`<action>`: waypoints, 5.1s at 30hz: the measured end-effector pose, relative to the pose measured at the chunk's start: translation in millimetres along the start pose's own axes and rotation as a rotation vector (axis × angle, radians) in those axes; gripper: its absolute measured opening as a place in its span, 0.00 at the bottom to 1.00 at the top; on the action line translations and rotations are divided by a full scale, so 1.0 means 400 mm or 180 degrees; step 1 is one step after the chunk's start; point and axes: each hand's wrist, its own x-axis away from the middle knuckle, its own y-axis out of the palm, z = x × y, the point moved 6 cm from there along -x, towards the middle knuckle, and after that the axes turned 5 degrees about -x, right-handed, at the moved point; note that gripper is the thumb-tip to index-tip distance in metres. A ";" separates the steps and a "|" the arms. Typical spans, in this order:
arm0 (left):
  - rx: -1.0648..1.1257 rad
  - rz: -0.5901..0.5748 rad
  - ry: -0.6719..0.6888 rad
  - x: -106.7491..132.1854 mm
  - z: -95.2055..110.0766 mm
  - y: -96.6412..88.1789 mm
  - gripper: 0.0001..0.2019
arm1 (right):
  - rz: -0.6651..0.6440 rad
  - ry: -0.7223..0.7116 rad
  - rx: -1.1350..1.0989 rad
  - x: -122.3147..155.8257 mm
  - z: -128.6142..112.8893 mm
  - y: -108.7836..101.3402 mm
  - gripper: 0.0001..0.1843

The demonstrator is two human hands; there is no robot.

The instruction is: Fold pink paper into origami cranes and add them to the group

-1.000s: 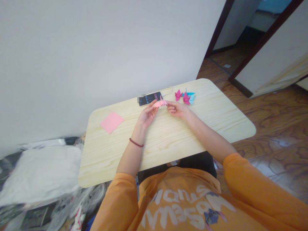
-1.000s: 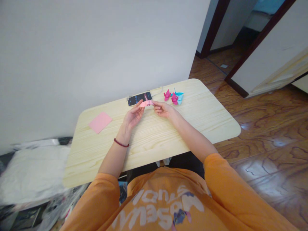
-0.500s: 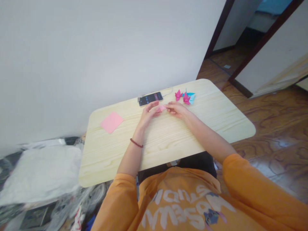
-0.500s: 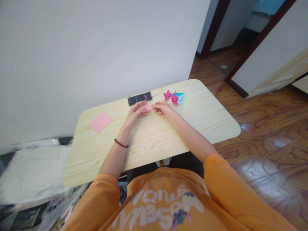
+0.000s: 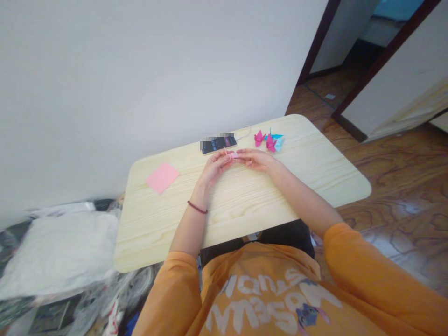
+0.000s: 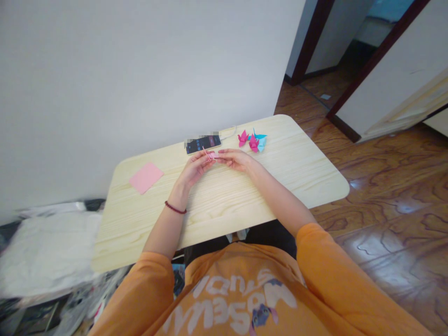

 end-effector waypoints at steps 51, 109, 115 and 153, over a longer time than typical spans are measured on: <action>-0.2978 0.0980 0.2308 0.051 0.062 0.021 0.17 | 0.0797 -0.1450 0.1440 0.041 -0.063 0.018 0.19; -0.2569 -0.0086 0.1315 -0.006 0.044 -0.012 0.08 | -0.0041 -0.1861 0.2546 0.043 -0.075 0.054 0.12; -0.1703 -0.0415 0.0528 -0.006 0.009 -0.002 0.13 | -0.0181 -0.1516 0.2152 0.047 -0.075 0.058 0.13; -0.1361 -0.0092 0.0392 -0.007 -0.003 0.006 0.16 | -0.0172 -0.2952 0.3607 0.092 -0.100 0.091 0.03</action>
